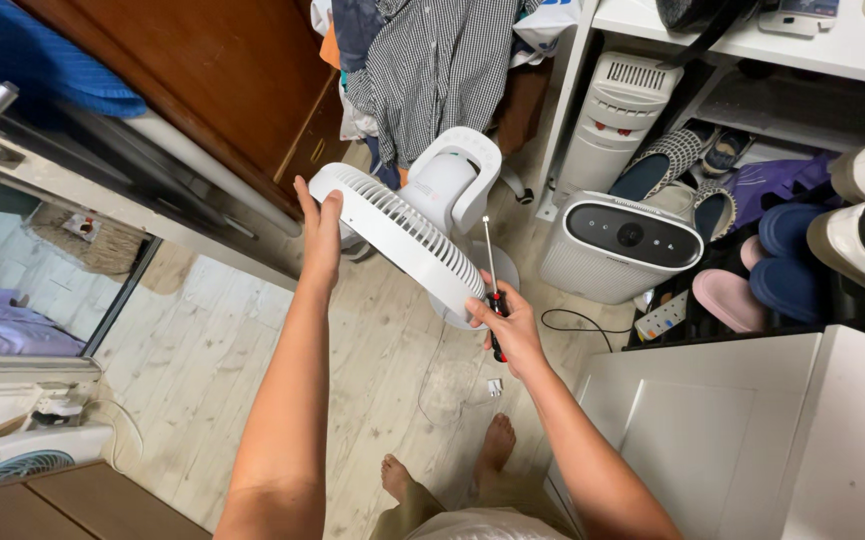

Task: The person unplugs a standing fan and uses a screwdriver to loosen the screws on the front grille. They then remove the front grille and the fan blade assembly from the fan stand.

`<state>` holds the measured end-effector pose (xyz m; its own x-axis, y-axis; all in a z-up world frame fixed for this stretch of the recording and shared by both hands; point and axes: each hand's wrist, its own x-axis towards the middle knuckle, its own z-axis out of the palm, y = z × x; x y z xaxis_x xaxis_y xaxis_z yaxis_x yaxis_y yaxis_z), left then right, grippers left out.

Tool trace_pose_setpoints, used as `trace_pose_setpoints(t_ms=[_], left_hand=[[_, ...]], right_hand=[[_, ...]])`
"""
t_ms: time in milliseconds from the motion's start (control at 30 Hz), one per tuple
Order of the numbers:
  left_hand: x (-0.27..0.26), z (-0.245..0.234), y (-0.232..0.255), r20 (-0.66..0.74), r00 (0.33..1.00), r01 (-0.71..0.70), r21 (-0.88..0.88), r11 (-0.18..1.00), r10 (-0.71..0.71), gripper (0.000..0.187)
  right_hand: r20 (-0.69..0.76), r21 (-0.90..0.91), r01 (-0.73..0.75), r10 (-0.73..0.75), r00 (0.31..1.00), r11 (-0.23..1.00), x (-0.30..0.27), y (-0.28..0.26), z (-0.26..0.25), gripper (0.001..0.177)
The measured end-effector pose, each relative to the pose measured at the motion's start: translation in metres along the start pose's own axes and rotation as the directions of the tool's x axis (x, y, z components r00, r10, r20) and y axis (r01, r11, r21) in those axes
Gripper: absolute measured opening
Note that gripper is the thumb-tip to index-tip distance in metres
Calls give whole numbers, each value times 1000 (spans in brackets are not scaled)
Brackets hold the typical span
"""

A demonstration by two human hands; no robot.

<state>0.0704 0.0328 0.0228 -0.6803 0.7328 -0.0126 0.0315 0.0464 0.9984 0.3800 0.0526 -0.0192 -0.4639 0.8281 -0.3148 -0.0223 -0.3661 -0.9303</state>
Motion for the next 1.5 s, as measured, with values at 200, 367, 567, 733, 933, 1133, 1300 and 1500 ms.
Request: trace_pose_setpoints(t_ms=[200,367,567,733,933,1133,1300,1500], left_hand=[[-3,11,26,-68,990,126,-21,992,-127,114],[-22,47,31,-272,955,142,71,987,-118,129],[-22,63,19,-343,918,-104,276,956,199,125],[-22,58,31,-287,951,-107,50,993,117,119],[-22,53,26,-259,947,-187,41,981,191,117],[-20,50,39,-228,968,-105,-2,995,101,116],[-15,42,47,-186,976,-109,11,994,109,114],[-11,38,52,-150,984,-97,33,995,101,111]], right_hand=[[20,-27,-38,38,999,999,4,3,-1,56],[74,-99,-7,14,997,995,9,-2,-2,49],[58,0,56,-55,997,998,32,12,-23,42],[89,-117,21,-10,996,993,59,44,-68,40],[190,-220,-19,62,980,975,78,64,-87,45],[283,-273,154,-74,956,950,101,90,-96,33],[197,-441,40,53,979,897,117,108,-103,32],[222,-540,104,22,975,835,135,135,-103,36]])
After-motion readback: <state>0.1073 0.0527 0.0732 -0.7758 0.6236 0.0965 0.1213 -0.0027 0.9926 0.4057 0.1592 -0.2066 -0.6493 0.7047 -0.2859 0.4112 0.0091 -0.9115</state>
